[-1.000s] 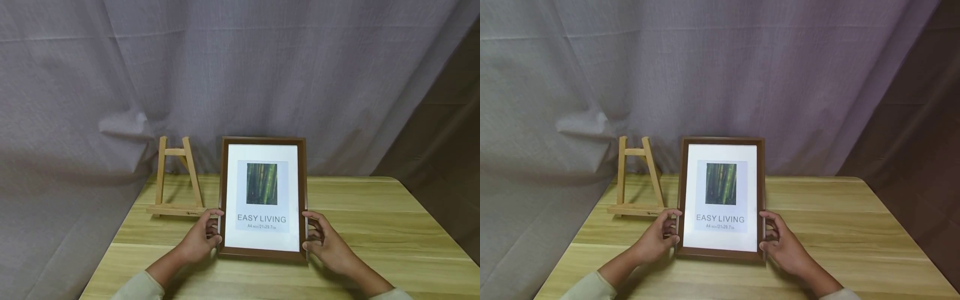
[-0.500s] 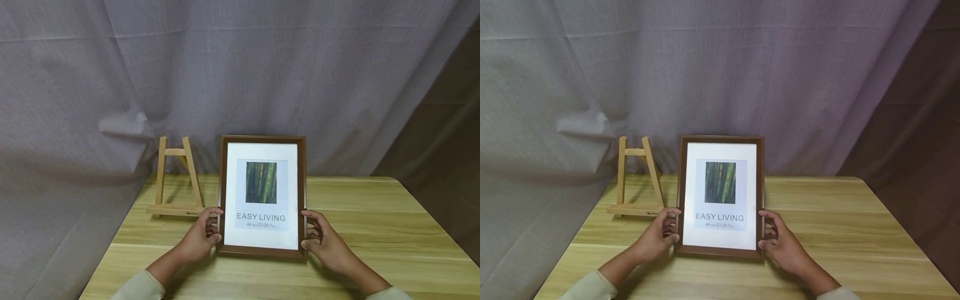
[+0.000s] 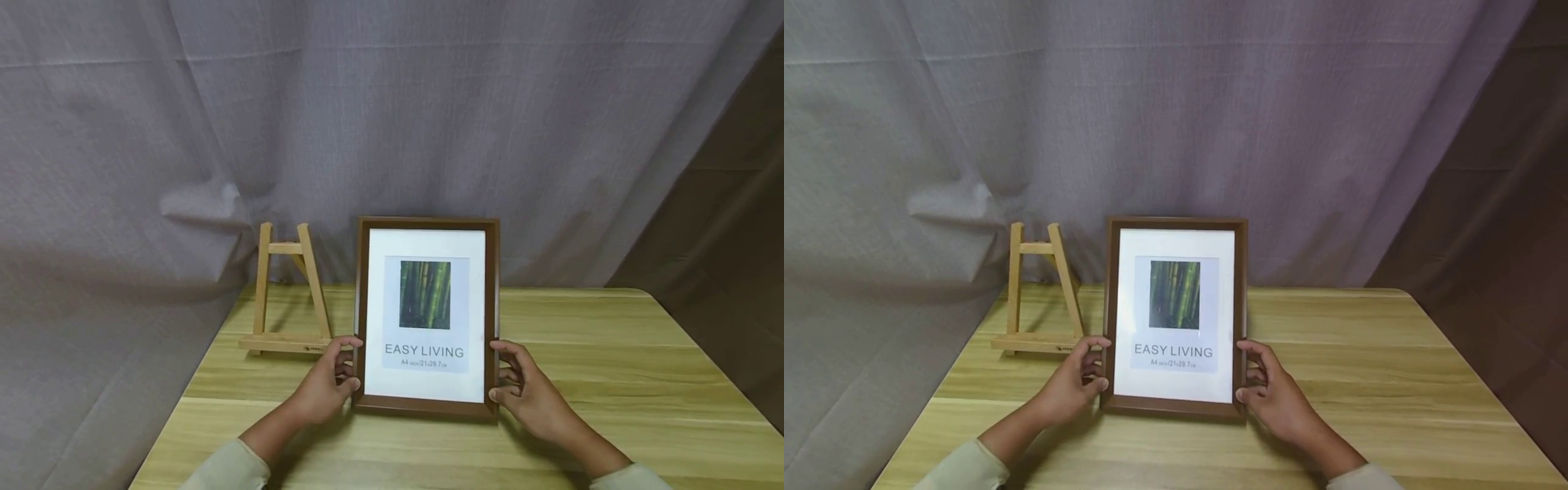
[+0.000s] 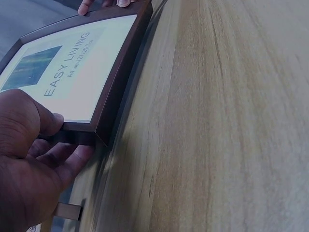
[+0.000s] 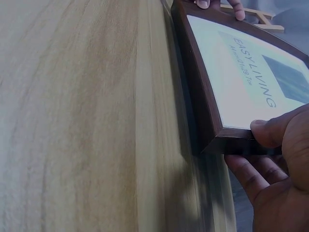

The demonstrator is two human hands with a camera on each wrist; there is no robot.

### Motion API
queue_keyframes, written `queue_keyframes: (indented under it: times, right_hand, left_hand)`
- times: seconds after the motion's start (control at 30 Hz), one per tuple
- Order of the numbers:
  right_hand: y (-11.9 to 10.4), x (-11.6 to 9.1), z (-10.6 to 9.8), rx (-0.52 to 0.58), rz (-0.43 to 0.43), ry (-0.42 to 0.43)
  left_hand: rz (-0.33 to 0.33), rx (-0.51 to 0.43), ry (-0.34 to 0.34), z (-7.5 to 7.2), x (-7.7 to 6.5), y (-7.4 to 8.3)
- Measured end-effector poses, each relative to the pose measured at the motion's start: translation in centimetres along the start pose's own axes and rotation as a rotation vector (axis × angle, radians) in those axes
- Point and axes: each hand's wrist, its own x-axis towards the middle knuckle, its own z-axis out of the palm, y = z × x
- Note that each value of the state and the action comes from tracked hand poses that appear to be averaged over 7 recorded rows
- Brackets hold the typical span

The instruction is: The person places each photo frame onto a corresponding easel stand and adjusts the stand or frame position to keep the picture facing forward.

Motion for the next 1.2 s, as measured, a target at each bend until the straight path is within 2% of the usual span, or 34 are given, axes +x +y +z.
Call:
queue_keyframes:
  times: [0.5, 0.73, 0.87, 1.2]
  right_hand:
    - [0.3, -0.2, 0.6, 0.013, -0.049, 0.035]
    - [0.2, -0.3, 0.9, 0.034, -0.071, 0.045]
    - [0.2, -0.3, 1.0, 0.026, -0.072, 0.056]
    - [0.0, -0.6, 1.2, 0.007, -0.068, 0.072]
  left_hand:
    - [0.032, 0.025, 0.002, -0.1, 0.0, -0.3]
    - [0.047, -0.002, -0.018, -0.3, -0.1, -0.3]
    - [0.054, -0.014, -0.01, -0.3, -0.1, -0.3]
    - [0.054, 0.025, -0.009, -0.5, -0.1, -0.2]
